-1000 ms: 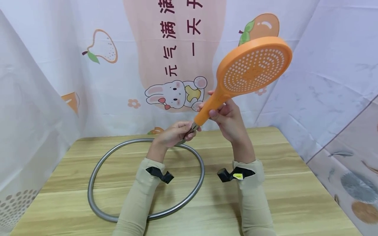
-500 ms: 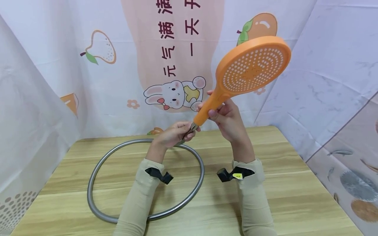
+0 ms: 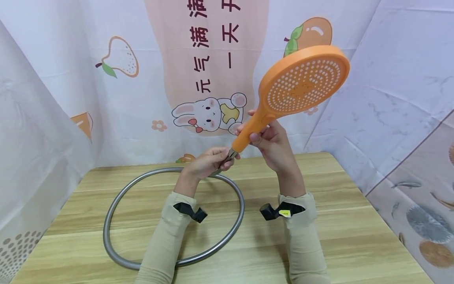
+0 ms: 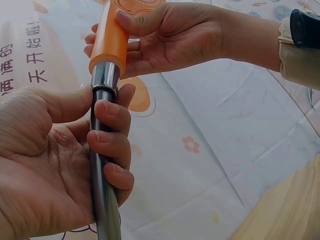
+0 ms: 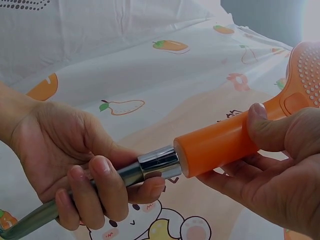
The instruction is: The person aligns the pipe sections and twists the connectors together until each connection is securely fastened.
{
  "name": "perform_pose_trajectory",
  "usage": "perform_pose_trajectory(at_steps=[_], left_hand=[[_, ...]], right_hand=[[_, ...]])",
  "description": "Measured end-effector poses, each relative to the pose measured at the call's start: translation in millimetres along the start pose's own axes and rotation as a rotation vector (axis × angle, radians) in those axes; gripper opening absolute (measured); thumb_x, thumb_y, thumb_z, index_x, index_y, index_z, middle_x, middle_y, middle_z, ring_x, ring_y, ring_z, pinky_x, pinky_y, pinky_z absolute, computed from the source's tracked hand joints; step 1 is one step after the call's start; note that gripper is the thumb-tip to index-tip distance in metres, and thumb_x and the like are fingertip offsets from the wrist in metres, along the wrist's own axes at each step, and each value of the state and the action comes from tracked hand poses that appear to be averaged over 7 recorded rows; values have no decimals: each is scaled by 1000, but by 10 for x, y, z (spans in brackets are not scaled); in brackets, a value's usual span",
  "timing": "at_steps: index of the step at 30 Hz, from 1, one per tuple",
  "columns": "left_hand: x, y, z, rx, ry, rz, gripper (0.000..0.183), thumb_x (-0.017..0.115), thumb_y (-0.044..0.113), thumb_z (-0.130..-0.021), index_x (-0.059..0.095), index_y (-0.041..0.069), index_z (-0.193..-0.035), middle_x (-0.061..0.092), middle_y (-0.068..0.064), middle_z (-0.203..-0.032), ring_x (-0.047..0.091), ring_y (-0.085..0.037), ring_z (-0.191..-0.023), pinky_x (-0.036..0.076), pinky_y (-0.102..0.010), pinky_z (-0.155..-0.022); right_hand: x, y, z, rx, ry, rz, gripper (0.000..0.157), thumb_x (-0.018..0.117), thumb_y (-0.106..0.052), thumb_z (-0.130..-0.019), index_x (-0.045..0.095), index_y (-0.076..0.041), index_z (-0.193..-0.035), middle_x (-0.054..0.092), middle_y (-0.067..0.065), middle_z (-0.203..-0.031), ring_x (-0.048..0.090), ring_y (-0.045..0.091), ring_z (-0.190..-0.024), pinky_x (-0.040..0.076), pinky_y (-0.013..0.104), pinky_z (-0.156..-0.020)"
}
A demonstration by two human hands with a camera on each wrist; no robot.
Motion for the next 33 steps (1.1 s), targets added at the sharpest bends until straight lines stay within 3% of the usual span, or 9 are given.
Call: perform_pose_trajectory(at_steps=[6, 17, 23, 33], left_hand=[[3, -4, 1, -3, 8, -5, 71, 51, 48, -98, 52, -19, -122, 47, 3, -76, 38, -11, -69, 33, -22, -65], [-13, -48, -13, -5, 3, -23, 56, 42, 35, -109, 55, -18, -120, 47, 3, -76, 39, -11, -70, 31, -24, -67], [-16, -36, -16, -1, -18, -20, 68, 50, 51, -98, 55, -15, -114, 47, 3, -76, 38, -11, -70, 31, -24, -67], [10, -25, -7, -12, -3, -28, 73, 55, 58, -92, 55, -12, -113, 47, 4, -76, 39, -10, -70, 29, -28, -66]], right_hand=[[-13, 12, 6, 5, 13, -7, 44, 54, 8, -98, 46, 2, -140, 72, 16, -114, 70, 30, -110, 57, 38, -98], [-34, 18, 8, 5, -1, -4, 42, 51, 10, -99, 47, -1, -140, 71, 17, -113, 71, 31, -109, 57, 41, -97], [-20, 15, -10, 7, -5, -1, 42, 52, 10, -99, 48, -1, -139, 71, 17, -114, 70, 32, -110, 58, 41, -97], [-13, 10, 3, 4, 10, 25, 43, 55, 6, -98, 47, 2, -139, 72, 15, -114, 70, 28, -110, 58, 37, -97]])
Point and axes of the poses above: each hand's wrist, its own z-axis away from the middle knuckle, its own x-axis out of the palm, y = z × x, the point moved 5 cm from there along -z, towards the middle knuckle
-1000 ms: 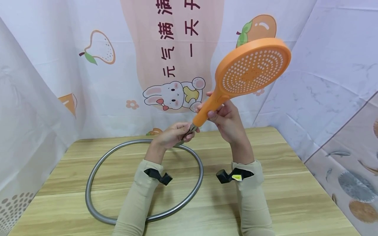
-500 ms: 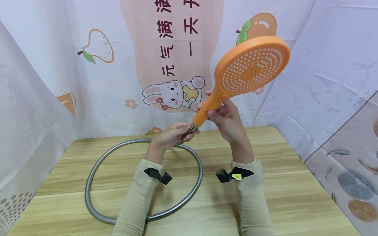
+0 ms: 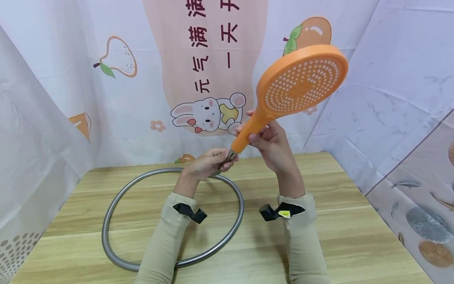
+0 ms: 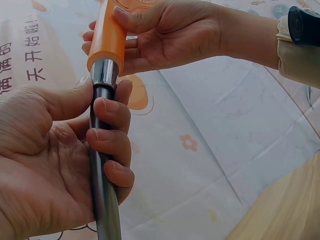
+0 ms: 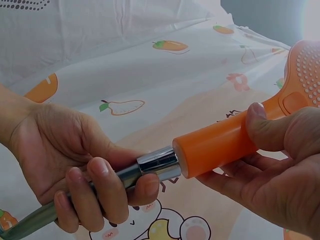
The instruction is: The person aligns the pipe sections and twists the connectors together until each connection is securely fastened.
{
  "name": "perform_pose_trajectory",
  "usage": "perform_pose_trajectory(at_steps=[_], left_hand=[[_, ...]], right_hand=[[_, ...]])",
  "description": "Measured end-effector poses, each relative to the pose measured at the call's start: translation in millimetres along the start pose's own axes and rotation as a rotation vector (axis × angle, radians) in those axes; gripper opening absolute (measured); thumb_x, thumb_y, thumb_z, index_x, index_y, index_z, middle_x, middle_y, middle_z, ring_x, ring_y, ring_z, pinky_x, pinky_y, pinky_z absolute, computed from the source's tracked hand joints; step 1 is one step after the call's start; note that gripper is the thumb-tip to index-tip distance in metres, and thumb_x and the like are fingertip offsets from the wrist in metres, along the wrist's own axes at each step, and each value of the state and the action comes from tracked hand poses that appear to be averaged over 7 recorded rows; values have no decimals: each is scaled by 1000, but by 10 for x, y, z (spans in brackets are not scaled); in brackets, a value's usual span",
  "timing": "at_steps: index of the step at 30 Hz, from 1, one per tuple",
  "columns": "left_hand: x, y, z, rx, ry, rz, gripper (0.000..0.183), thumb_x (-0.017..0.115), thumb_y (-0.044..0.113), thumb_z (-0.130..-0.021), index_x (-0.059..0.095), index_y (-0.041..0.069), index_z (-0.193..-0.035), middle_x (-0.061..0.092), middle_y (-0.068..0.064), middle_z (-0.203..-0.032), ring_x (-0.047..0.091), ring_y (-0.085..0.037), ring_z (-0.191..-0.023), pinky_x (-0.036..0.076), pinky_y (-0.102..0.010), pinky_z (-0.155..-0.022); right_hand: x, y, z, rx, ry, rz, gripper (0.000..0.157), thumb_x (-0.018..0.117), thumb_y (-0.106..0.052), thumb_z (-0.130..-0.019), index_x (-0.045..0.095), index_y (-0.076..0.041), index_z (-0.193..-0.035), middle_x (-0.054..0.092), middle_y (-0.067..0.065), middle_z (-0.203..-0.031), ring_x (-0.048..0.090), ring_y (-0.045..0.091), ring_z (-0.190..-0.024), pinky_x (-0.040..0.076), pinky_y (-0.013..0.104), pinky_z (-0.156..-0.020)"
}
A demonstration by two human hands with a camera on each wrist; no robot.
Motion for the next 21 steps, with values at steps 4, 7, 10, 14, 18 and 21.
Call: perform_pose_trajectory(at_steps=[4, 7, 10, 14, 18, 21], left_hand=[[3, -15, 5, 0, 10, 2, 66, 57, 59, -91, 58, -4, -113, 47, 4, -76, 39, -11, -70, 29, -27, -65], [7, -18, 2, 2, 8, 10, 60, 57, 57, -92, 59, 0, -113, 48, 4, -76, 39, -11, -69, 29, -26, -65], [9, -29, -2, -9, 7, 18, 54, 58, 55, -92, 60, 5, -111, 48, 3, -77, 40, -11, -70, 30, -26, -66], [-2, -48, -10, -23, 8, 20, 48, 62, 55, -90, 59, 10, -109, 48, 2, -79, 43, -12, -72, 31, -27, -68], [-18, -50, -16, -31, 12, 37, 46, 66, 54, -87, 55, 14, -108, 51, 2, -80, 44, -12, -73, 33, -26, -69], [-25, -47, -16, -36, 22, 45, 46, 69, 54, -85, 53, 17, -107, 52, 3, -80, 44, -12, -73, 34, -25, -69]], right_hand=[[-5, 9, 12, 1, 1, -1, 43, 54, 7, -98, 45, 3, -140, 72, 15, -114, 70, 29, -110, 57, 38, -98], [-13, 20, 16, 2, -3, -8, 43, 52, 9, -99, 46, 1, -141, 72, 15, -114, 70, 29, -109, 57, 39, -98], [-23, 28, 22, 4, -1, -7, 43, 53, 8, -99, 47, -1, -140, 72, 15, -113, 70, 29, -109, 57, 39, -98], [-31, 27, 24, 7, 8, -2, 43, 54, 8, -98, 48, -2, -139, 71, 16, -113, 70, 29, -110, 57, 39, -98], [-29, 26, 17, 10, 18, 4, 42, 55, 8, -97, 49, 0, -138, 71, 17, -113, 70, 29, -109, 57, 39, -98], [-26, 28, 15, 13, 23, 7, 42, 55, 8, -97, 49, 0, -138, 71, 17, -113, 71, 30, -107, 57, 39, -98]])
Point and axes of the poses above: each hand's wrist, its own z-axis away from the middle knuckle, its own x-axis out of the palm, y = z × x, the point moved 5 cm from there along -z, towards the middle knuckle
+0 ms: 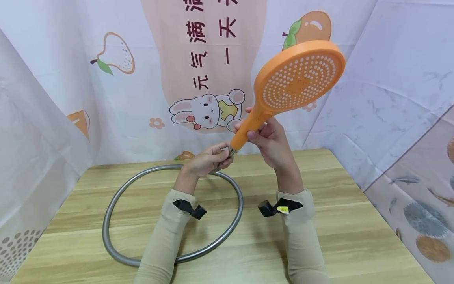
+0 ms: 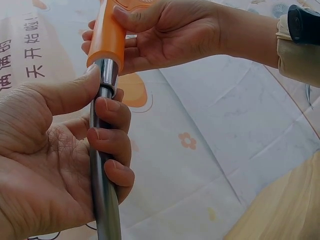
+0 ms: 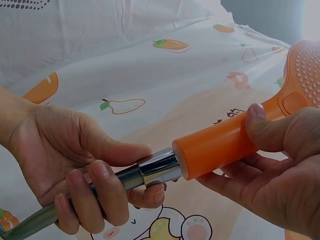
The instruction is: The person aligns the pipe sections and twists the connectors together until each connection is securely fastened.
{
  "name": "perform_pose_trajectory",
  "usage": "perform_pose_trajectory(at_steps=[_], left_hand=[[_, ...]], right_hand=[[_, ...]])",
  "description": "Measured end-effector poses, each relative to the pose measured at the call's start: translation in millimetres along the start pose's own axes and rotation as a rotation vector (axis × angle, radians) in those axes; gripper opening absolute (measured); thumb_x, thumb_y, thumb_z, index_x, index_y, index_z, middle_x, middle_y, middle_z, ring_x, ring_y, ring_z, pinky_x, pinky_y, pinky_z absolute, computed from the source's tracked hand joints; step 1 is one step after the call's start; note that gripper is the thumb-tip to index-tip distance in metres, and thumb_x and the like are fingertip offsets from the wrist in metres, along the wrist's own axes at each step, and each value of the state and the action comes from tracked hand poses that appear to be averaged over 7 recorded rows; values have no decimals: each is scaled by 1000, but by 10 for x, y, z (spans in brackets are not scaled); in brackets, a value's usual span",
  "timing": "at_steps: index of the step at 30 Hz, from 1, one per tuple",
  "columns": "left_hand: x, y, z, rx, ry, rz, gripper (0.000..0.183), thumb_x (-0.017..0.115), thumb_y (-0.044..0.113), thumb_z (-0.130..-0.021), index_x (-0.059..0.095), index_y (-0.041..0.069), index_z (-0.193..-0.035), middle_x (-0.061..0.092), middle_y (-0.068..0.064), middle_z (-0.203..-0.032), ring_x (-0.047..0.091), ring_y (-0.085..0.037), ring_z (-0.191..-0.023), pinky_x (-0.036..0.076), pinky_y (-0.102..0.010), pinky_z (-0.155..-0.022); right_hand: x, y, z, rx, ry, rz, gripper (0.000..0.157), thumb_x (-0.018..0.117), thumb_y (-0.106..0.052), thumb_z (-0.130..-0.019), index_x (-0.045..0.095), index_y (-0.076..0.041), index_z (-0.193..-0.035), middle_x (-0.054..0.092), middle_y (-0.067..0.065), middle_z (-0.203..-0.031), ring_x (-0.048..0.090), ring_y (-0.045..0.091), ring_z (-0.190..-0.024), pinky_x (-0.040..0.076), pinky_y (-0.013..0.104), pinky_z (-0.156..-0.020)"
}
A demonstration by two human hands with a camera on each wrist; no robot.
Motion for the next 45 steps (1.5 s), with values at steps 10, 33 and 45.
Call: perform_pose_trajectory(at_steps=[10, 33, 45], left_hand=[[-18, -18, 18, 13, -10, -23, 18, 60, 33, -103, 52, 18, -109, 52, 3, -77, 43, -13, -70, 33, -26, -71], [-27, 10, -21, 9, 8, -46, 44, 69, 54, -86, 53, 19, -108, 51, 3, -76, 42, -14, -70, 33, -28, -71], [-26, 17, -57, 18, 10, -52, 44, 69, 53, -85, 54, 19, -107, 49, 2, -76, 41, -15, -70, 32, -27, -70]], right_hand=[[19, 3, 4, 5, -5, 1, 41, 55, 10, -97, 47, 3, -137, 71, 16, -112, 71, 30, -106, 57, 40, -98], [-28, 12, -42, 12, -23, -25, 41, 53, 12, -98, 51, 0, -137, 71, 17, -113, 70, 32, -108, 57, 39, -99], [-61, 24, -47, 16, -24, -22, 39, 54, 10, -98, 53, -3, -134, 71, 16, -112, 69, 30, -108, 57, 39, -99]])
Point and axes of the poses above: each hand's wrist, its own z-axis away from the middle knuckle, its own x-axis out of the palm, y = z × x, the point moved 5 cm from there along -z, towards the middle knuckle
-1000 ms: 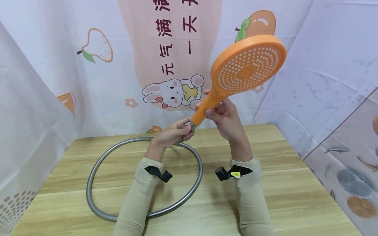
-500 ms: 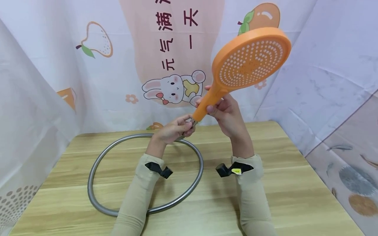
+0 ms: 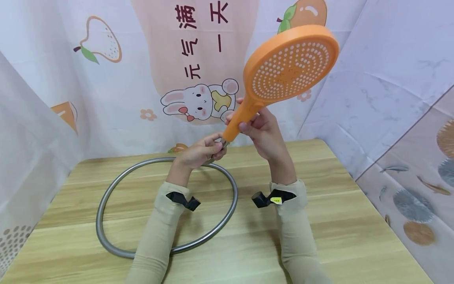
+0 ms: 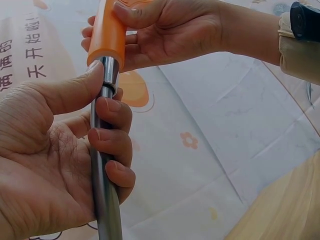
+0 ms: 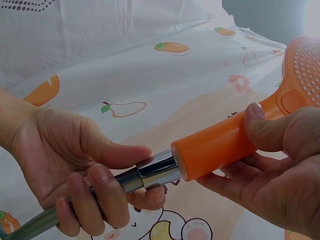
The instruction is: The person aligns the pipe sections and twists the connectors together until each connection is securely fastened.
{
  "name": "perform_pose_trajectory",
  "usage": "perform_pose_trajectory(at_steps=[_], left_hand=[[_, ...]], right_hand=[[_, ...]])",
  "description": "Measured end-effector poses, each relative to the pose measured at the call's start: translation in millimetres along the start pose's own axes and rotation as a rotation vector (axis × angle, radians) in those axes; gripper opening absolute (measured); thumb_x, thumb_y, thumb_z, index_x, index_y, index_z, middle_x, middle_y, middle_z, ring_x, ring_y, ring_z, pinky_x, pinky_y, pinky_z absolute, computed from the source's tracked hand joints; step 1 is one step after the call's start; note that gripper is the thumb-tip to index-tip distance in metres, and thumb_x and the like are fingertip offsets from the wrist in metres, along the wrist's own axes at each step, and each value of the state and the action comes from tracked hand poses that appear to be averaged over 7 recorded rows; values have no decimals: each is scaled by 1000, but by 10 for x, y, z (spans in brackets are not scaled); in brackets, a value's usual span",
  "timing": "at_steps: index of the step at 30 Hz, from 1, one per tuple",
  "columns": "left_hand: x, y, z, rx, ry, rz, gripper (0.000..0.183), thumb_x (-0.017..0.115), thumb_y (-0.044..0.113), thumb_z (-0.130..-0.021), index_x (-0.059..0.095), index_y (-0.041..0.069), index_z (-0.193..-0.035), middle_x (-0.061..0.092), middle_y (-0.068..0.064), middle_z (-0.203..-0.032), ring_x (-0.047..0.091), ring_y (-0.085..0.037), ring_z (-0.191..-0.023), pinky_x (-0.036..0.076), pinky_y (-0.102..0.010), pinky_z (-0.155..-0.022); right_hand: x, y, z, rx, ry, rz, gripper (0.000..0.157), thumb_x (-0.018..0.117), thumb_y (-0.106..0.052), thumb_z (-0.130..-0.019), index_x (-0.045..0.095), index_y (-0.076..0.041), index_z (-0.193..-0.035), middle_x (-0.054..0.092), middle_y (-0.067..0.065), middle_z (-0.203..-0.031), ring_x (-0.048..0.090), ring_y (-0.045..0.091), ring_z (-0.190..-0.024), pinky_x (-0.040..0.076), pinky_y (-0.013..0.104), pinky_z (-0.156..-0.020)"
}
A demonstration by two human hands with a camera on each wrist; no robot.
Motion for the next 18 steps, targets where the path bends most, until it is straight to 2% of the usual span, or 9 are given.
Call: perform_pose_trajectory(at_steps=[6, 11, 18], left_hand=[[-12, 48, -16, 1, -4, 3, 44, 70, 53, -85, 54, 18, -107, 50, 2, -76, 41, -15, -70, 33, -27, -70], [0, 27, -5, -1, -3, 4, 44, 70, 52, -85, 54, 17, -106, 51, 2, -77, 42, -15, -70, 33, -26, -69], [7, -1, 9, 7, -9, -1, 46, 67, 50, -88, 53, 10, -106, 52, 2, -78, 43, -14, -71, 35, -26, -70]], right_hand=[[2, -20, -34, -2, 1, 2, 39, 57, 7, -97, 53, -3, -135, 71, 15, -112, 69, 31, -107, 57, 39, -99], [5, -22, -14, -5, 12, 26, 39, 58, 5, -97, 53, -5, -134, 72, 14, -110, 71, 29, -106, 58, 39, -97], [1, -9, 13, -13, 5, 19, 40, 56, 9, -97, 50, 1, -135, 71, 16, -111, 71, 29, -107, 58, 38, -96]])
Point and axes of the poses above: each hand's wrist, its own z-axis away from the middle knuckle, its own x-axis out of the palm, y = z × x, the point moved 5 cm from there along -z, towards the middle knuckle
